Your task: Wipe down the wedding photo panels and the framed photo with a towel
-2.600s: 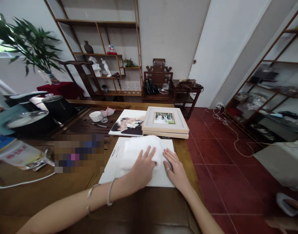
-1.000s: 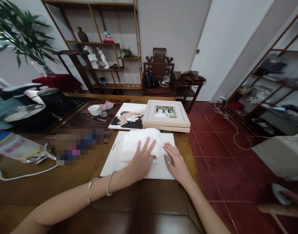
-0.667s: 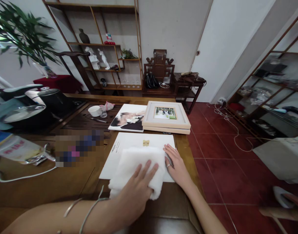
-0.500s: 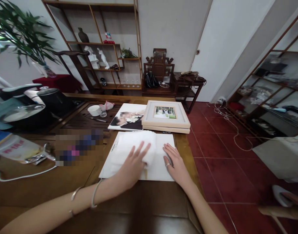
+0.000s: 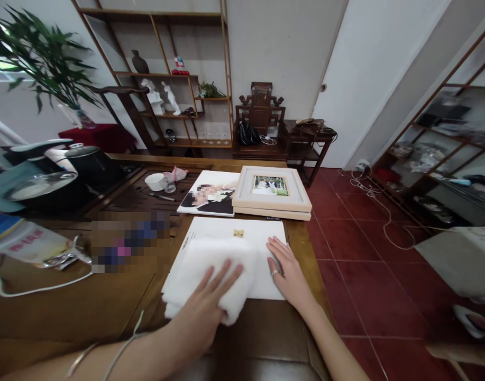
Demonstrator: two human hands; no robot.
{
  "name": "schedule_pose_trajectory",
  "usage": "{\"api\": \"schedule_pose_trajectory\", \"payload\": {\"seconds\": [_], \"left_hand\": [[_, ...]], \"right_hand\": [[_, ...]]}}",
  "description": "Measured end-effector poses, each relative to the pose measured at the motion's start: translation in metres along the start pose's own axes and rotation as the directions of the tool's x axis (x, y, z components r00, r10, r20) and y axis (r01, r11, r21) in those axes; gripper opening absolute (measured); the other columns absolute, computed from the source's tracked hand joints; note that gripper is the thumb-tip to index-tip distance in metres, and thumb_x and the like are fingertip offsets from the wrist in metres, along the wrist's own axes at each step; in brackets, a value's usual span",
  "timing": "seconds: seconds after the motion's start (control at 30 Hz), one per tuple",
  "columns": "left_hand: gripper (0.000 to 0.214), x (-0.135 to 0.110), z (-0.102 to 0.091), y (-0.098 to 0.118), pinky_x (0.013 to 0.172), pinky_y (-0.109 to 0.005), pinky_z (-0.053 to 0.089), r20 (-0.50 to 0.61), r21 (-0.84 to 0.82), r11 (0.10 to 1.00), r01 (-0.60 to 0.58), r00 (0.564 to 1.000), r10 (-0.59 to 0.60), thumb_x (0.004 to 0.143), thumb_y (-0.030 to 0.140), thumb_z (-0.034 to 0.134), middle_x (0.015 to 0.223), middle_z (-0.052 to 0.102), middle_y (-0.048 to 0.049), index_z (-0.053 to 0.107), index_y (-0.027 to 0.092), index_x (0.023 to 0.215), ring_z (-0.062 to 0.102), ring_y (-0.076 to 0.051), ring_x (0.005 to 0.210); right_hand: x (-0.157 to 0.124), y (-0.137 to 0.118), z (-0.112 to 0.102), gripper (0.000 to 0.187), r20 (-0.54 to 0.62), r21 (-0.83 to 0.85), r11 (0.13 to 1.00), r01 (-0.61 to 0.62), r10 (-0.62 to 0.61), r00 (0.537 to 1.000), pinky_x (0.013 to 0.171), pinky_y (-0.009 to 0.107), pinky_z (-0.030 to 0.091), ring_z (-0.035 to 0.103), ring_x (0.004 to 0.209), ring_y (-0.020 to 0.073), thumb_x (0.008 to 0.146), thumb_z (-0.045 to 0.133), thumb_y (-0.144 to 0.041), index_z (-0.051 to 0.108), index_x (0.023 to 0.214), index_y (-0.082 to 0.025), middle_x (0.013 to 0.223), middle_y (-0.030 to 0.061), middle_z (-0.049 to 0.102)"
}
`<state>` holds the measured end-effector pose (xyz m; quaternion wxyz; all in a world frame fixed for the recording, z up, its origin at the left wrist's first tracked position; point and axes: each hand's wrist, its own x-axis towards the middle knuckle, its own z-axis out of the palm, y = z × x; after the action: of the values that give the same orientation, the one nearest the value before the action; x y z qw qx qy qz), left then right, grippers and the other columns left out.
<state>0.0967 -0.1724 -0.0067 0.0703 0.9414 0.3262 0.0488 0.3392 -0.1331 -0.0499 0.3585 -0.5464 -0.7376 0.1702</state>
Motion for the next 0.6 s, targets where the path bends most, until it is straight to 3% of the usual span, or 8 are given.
{"api": "schedule_pose_trajectory", "payload": {"seconds": [0.2,0.3,0.47,0.6], "left_hand": [[0.032,-0.006,-0.014,-0.055,0.106,-0.061,0.021,-0.074,0.073,0.971,0.226,0.973,-0.221,0.067,-0.006,0.044,0.151,0.021,-0.0091,0.069,0.013,0.073,0.008,-0.034,0.139],[0.030,-0.022,-0.012,-0.052,0.107,-0.061,0.019,-0.063,0.088,0.971,0.221,0.974,-0.216,0.065,-0.006,0.045,0.151,0.021,-0.0068,0.068,0.014,0.065,0.009,-0.035,0.139],[0.025,-0.039,-0.011,-0.028,0.104,-0.063,0.023,0.058,0.017,0.987,0.159,0.986,-0.159,0.063,-0.001,0.053,0.150,0.022,-0.0023,0.070,0.018,0.062,0.016,-0.037,0.137],[0.034,-0.022,-0.029,-0.046,0.105,-0.055,0.028,0.080,0.042,0.978,0.205,0.975,-0.208,0.062,-0.005,0.043,0.147,0.031,-0.0018,0.069,0.016,0.067,0.023,-0.031,0.137]], "right_hand": [[-0.001,0.001,0.002,0.038,-0.004,-0.011,1.000,-0.001,0.001,1.000,0.110,0.054,0.027,0.038,0.131,0.0250,0.089,0.046,-0.027,0.053,0.126,-0.025,0.135,0.0056,0.050],[-0.001,0.000,0.003,0.038,-0.002,-0.026,1.000,-0.007,0.007,1.000,0.110,0.054,0.026,0.038,0.131,0.0249,0.089,0.046,-0.026,0.053,0.126,-0.024,0.135,0.0064,0.050],[-0.001,0.001,0.003,0.038,-0.007,-0.031,0.999,-0.006,0.005,1.000,0.109,0.054,0.027,0.039,0.130,0.0252,0.089,0.045,-0.026,0.053,0.126,-0.024,0.134,0.0067,0.051],[-0.002,0.002,0.002,0.038,0.000,-0.050,0.999,-0.004,0.004,1.000,0.109,0.054,0.028,0.039,0.130,0.0245,0.089,0.045,-0.026,0.052,0.126,-0.023,0.135,0.0069,0.050]]}}
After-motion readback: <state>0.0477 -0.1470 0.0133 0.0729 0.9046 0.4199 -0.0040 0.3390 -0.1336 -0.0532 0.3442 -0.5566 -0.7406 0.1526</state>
